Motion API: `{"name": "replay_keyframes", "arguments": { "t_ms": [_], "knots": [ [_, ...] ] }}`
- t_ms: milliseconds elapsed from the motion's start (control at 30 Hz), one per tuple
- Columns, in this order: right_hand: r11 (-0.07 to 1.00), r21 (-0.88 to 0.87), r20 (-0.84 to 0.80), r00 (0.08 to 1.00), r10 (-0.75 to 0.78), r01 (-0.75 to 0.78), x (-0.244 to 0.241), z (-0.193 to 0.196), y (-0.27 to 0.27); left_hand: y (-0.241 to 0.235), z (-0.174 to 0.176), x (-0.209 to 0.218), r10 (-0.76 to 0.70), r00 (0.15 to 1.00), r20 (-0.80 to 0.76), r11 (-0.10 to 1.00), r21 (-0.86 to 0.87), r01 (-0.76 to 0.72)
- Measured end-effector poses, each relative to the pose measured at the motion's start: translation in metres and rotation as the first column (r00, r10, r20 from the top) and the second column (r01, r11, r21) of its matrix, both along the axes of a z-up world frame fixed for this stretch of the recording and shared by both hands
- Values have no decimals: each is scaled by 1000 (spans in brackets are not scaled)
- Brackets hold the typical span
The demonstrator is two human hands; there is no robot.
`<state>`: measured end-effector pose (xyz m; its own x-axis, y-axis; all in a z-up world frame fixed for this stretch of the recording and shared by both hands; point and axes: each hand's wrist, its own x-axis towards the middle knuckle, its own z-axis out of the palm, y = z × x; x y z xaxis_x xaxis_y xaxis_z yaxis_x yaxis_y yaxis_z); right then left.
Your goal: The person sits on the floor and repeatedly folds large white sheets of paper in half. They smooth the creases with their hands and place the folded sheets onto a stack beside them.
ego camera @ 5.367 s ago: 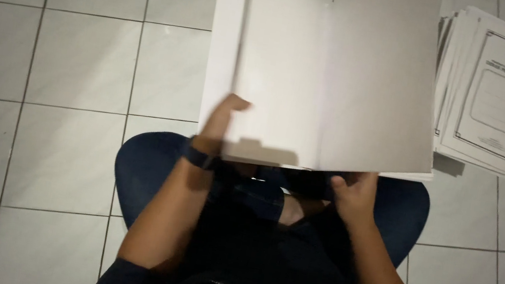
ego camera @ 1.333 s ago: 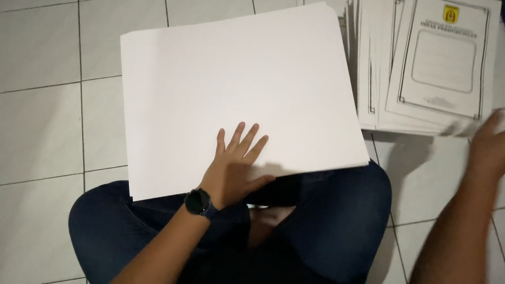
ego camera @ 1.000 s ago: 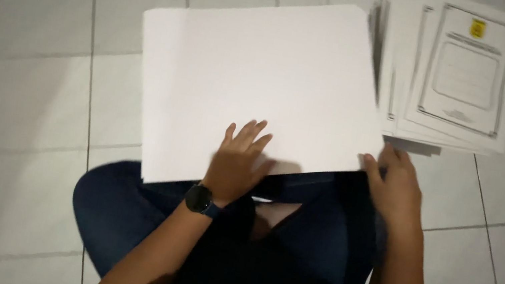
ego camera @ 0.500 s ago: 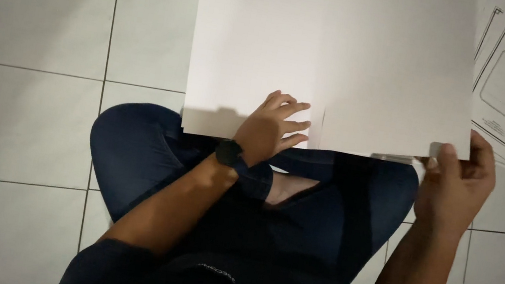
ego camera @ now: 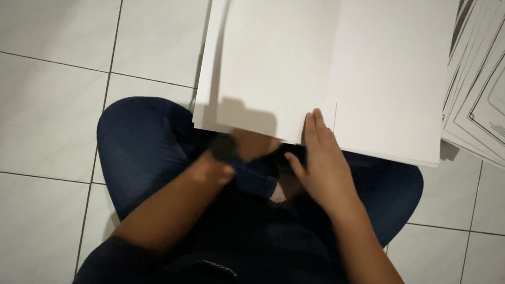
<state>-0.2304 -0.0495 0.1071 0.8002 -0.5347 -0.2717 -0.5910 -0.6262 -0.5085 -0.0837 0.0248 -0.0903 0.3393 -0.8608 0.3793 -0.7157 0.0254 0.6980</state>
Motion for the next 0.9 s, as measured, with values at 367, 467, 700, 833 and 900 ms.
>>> {"name": "replay_keyframes", "arguments": {
  "t_ms": [367,467,700,833,900],
  "knots": [
    [880,-460,-84,993,87,-116,-7,-70,3,-36,142,73,122,984,133,992,2,-124],
    [954,-289,-276,961,3,-85,16,-24,5,-83,105,33,-45,934,354,917,386,-102],
    [816,-572,-73,996,49,-82,15,-47,-62,-73,124,31,-173,926,337,828,558,-48],
    [850,-489,-295,954,52,-198,48,-59,-108,-73,134,33,-215,918,332,787,616,-39],
    [828,-513,-322,945,57,-225,69,-58,-132,-71,138,33,-224,924,311,778,628,-23]
  ]
}}
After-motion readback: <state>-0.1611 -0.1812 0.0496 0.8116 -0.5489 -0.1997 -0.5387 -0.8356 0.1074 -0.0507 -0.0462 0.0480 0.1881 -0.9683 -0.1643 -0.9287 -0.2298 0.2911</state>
